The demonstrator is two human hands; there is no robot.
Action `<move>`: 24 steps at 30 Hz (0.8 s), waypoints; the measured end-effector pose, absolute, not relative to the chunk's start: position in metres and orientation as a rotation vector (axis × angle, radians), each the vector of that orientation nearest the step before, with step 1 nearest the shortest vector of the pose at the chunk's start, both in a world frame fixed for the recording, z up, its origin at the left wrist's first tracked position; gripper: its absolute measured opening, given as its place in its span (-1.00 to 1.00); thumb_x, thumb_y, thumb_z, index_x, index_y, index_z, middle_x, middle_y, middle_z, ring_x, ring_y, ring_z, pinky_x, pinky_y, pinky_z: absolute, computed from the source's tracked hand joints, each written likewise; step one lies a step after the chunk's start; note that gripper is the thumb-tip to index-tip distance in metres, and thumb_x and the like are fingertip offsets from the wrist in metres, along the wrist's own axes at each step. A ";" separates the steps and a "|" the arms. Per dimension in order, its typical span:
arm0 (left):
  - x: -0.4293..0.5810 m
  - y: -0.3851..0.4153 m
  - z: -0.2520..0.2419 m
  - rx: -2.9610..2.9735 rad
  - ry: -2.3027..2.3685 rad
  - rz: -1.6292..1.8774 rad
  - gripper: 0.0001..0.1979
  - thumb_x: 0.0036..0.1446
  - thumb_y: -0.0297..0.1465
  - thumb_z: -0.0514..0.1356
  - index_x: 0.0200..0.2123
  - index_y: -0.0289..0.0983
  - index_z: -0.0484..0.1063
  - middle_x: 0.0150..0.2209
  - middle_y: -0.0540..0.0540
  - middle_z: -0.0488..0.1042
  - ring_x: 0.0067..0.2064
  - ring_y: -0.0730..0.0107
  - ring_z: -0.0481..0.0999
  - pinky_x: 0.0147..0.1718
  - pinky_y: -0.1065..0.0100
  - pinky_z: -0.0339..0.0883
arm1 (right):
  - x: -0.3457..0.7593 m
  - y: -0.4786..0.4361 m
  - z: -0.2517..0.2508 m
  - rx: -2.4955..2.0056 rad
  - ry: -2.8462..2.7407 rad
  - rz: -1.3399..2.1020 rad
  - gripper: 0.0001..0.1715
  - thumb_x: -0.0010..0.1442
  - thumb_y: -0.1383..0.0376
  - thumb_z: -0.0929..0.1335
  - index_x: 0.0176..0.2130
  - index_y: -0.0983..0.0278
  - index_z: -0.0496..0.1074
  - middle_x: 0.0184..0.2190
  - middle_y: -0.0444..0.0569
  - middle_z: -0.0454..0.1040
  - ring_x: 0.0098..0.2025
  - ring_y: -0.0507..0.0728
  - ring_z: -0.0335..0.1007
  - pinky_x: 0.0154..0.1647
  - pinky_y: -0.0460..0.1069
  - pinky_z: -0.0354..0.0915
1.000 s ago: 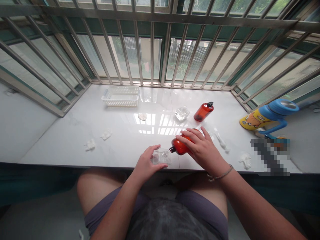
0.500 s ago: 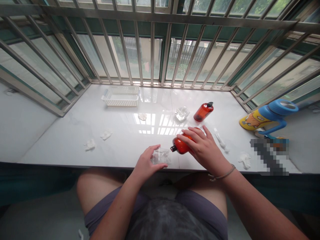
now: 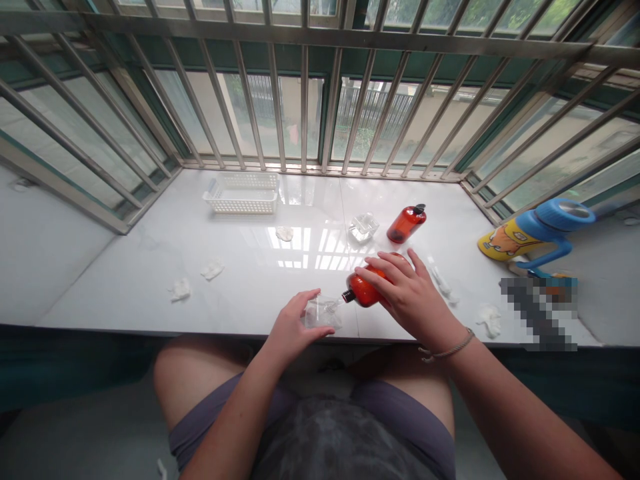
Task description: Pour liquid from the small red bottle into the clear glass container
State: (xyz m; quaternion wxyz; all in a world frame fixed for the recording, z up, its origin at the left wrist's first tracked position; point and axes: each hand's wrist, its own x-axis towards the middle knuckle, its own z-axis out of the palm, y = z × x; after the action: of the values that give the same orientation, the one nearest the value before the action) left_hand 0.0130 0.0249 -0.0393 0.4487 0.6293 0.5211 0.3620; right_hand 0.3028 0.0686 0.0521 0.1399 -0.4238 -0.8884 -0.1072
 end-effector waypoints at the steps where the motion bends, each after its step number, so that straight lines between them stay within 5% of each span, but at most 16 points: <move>1: 0.013 0.025 -0.040 1.560 1.290 0.894 -0.21 0.01 -0.24 0.60 0.29 -0.05 0.44 0.30 -0.14 0.48 0.30 0.02 0.48 0.14 0.06 0.57 | 0.303 0.069 0.053 -1.224 -2.568 -0.317 -0.35 0.42 0.48 0.33 0.38 0.05 0.37 0.35 -0.01 0.44 0.42 0.35 0.26 0.54 0.45 -0.08; 24: 0.013 0.027 -0.039 1.605 1.299 0.896 -0.20 0.00 -0.23 0.60 0.29 -0.05 0.44 0.28 -0.14 0.51 0.28 0.02 0.51 0.10 0.07 0.58 | 0.305 0.070 0.060 -1.220 -2.589 -0.375 -0.36 0.44 0.48 0.32 0.38 0.02 0.37 0.38 -0.05 0.41 0.43 0.35 0.24 0.55 0.46 -0.07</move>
State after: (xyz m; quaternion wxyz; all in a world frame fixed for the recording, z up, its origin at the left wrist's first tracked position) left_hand 0.0127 0.0266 -0.0392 0.4307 0.6436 0.5207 0.3592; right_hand 0.3047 0.0702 0.0595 0.1274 -0.4191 -0.8897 -0.1287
